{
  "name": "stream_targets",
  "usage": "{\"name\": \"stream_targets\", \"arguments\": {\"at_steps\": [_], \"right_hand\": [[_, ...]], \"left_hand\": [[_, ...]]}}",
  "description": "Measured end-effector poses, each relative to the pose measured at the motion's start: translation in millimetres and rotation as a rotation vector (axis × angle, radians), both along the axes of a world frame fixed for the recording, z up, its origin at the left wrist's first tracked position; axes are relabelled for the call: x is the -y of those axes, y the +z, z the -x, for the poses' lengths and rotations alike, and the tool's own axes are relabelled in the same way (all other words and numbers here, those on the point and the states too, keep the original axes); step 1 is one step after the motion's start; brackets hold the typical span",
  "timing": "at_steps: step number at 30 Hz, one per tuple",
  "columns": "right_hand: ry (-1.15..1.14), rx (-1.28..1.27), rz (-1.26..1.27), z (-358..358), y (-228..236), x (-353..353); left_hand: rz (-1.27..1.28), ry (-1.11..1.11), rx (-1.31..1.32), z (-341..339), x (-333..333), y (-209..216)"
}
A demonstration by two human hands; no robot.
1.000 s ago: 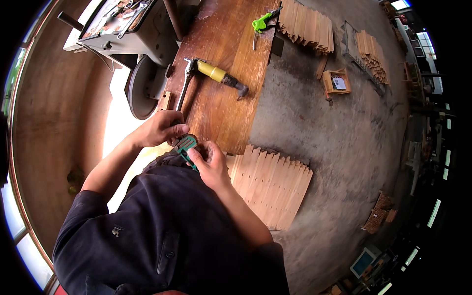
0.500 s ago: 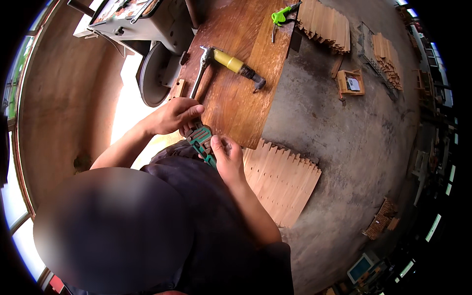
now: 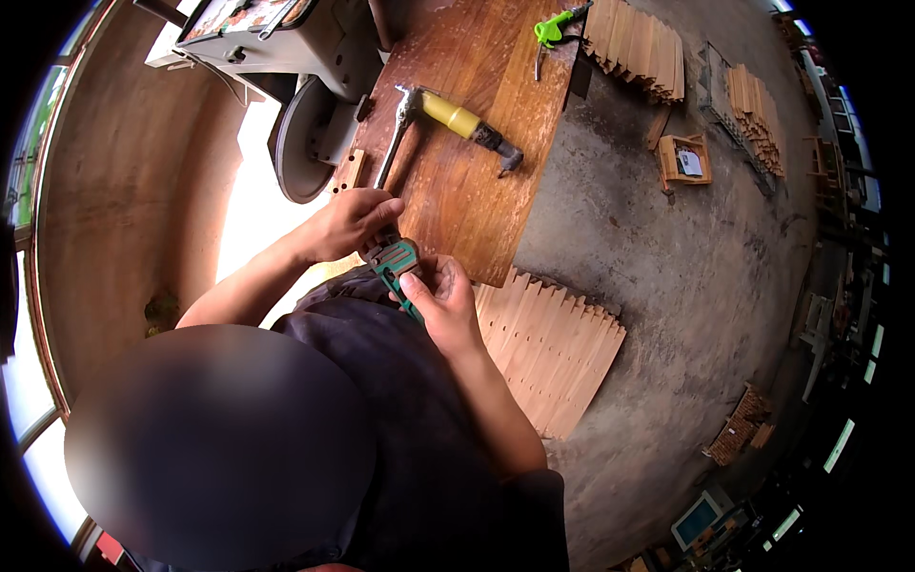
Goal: The person uses a hammer and a wrench to strike and adjust a metal tool held in a green clamp on a wooden workbench. The person repeatedly hits the tool with the hammer and uses the wrench to tighten or loosen parts of the tool.
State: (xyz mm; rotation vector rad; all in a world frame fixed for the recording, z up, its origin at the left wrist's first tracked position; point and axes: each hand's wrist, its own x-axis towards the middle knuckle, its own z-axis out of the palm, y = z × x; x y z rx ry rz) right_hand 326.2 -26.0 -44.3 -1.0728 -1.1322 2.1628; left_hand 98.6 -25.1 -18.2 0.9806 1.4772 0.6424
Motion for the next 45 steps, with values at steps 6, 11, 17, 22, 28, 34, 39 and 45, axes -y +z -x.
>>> {"name": "stream_targets", "arguments": {"at_steps": [6, 11, 17, 22, 28, 34, 39, 45], "right_hand": [[0.079, 0.104, 0.035, -3.2, 3.4, -4.0], [0.1, 0.107, 0.032, -0.2, 8.1, -5.2], [0.052, 0.078, -0.028, 1.0, -2.1, 1.1], [-0.007, 0.305, -0.342, -1.2, -0.7, 8.8], [0.01, 0.149, 0.053, -15.1, -3.2, -3.5], [-0.087, 0.114, -0.022, -16.3, -1.9, 3.7], [-0.071, 0.066, 0.084, -22.7, 2.0, -0.7], [-0.127, 0.021, 0.162, -28.2, -10.0, -10.2]], "left_hand": [[0.121, 0.056, 0.199, 5.8, 3.2, -3.4], [0.222, 0.062, 0.307, 12.6, -2.3, -5.1], [-0.095, -0.194, -0.147, 8.1, -14.3, -13.3], [-0.315, -0.313, -0.514, -4.3, -28.5, -2.2], [-0.311, -0.252, -0.346, -11.0, -34.5, -5.5], [-0.259, -0.227, -0.238, -17.3, -44.4, -7.7], [-0.327, -0.282, -0.241, -21.2, -51.0, -3.2], [-0.138, -0.371, -0.207, -29.4, -67.8, 12.1]]}}
